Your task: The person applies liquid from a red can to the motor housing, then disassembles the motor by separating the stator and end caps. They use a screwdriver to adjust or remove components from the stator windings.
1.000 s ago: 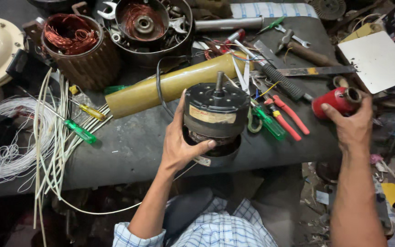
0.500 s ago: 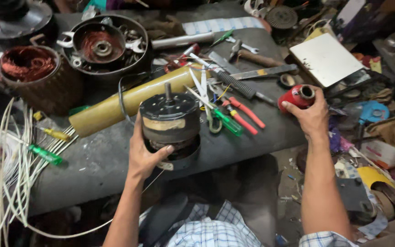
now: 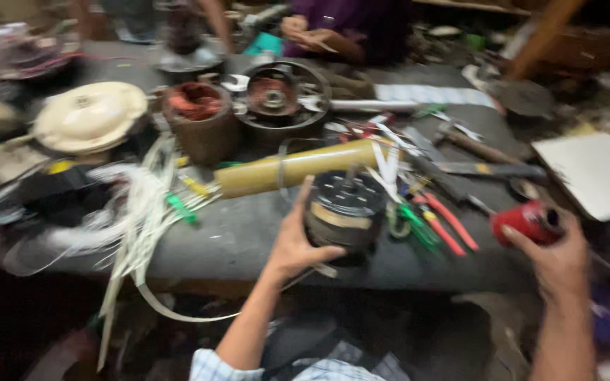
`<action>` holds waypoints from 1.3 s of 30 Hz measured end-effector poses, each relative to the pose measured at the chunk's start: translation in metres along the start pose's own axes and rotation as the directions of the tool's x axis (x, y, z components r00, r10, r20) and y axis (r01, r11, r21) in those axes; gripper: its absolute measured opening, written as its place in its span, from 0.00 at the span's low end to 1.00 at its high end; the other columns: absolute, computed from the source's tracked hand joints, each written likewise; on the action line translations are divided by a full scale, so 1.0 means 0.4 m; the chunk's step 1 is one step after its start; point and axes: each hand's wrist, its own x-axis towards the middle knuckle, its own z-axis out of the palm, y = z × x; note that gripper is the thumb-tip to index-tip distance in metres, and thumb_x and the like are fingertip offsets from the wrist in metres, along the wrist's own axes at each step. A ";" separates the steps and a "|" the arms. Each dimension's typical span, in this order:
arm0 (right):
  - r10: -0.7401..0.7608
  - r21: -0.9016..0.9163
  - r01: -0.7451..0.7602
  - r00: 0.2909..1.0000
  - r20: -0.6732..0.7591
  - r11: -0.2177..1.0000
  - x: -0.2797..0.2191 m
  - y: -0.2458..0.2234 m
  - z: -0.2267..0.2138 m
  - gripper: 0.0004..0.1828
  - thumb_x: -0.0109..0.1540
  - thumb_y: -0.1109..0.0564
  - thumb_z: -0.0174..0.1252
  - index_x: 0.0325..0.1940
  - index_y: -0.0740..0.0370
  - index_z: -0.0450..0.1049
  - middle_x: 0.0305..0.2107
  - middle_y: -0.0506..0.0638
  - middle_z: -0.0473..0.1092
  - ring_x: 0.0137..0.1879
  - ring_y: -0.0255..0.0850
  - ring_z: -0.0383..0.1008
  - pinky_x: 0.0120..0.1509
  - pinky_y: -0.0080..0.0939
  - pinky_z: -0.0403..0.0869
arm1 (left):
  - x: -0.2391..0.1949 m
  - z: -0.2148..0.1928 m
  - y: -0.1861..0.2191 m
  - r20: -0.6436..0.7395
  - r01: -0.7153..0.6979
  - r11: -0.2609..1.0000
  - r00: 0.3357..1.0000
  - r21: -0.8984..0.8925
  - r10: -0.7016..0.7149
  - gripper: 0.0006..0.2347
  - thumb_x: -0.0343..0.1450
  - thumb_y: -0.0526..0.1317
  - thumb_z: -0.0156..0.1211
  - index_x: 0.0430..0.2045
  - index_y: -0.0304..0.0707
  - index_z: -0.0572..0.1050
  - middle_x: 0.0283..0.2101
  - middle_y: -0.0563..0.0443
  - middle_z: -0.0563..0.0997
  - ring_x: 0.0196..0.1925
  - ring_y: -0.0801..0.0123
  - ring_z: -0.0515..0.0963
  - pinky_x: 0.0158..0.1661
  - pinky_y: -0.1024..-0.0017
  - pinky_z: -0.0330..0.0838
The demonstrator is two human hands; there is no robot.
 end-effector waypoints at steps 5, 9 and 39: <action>-0.057 0.070 0.049 0.991 0.123 0.996 -0.071 -0.061 0.069 0.35 0.51 0.58 0.75 0.58 0.67 0.68 0.51 0.53 0.72 0.57 0.41 0.73 0.66 0.44 0.74 | -0.045 0.005 0.004 -0.007 0.028 0.991 1.000 0.134 -0.027 0.61 0.51 0.54 0.78 0.78 0.34 0.43 0.70 0.32 0.70 0.72 0.50 0.71 0.71 0.61 0.61; -0.199 0.081 0.184 0.938 0.283 0.980 -0.093 -0.161 0.150 0.37 0.50 0.60 0.74 0.59 0.68 0.67 0.49 0.57 0.74 0.55 0.43 0.76 0.64 0.43 0.75 | -0.073 0.006 -0.014 -0.078 -0.066 0.944 0.992 0.325 0.096 0.60 0.54 0.57 0.78 0.80 0.32 0.44 0.70 0.30 0.71 0.72 0.43 0.72 0.71 0.57 0.62; -0.451 0.410 0.226 0.647 0.615 0.884 -0.293 -0.801 0.596 0.38 0.46 0.54 0.77 0.57 0.61 0.70 0.49 0.49 0.71 0.57 0.39 0.74 0.63 0.40 0.73 | -0.234 -0.204 0.163 -0.359 -0.132 0.911 0.890 0.390 0.282 0.45 0.63 0.37 0.70 0.77 0.38 0.48 0.73 0.35 0.69 0.77 0.45 0.70 0.73 0.57 0.66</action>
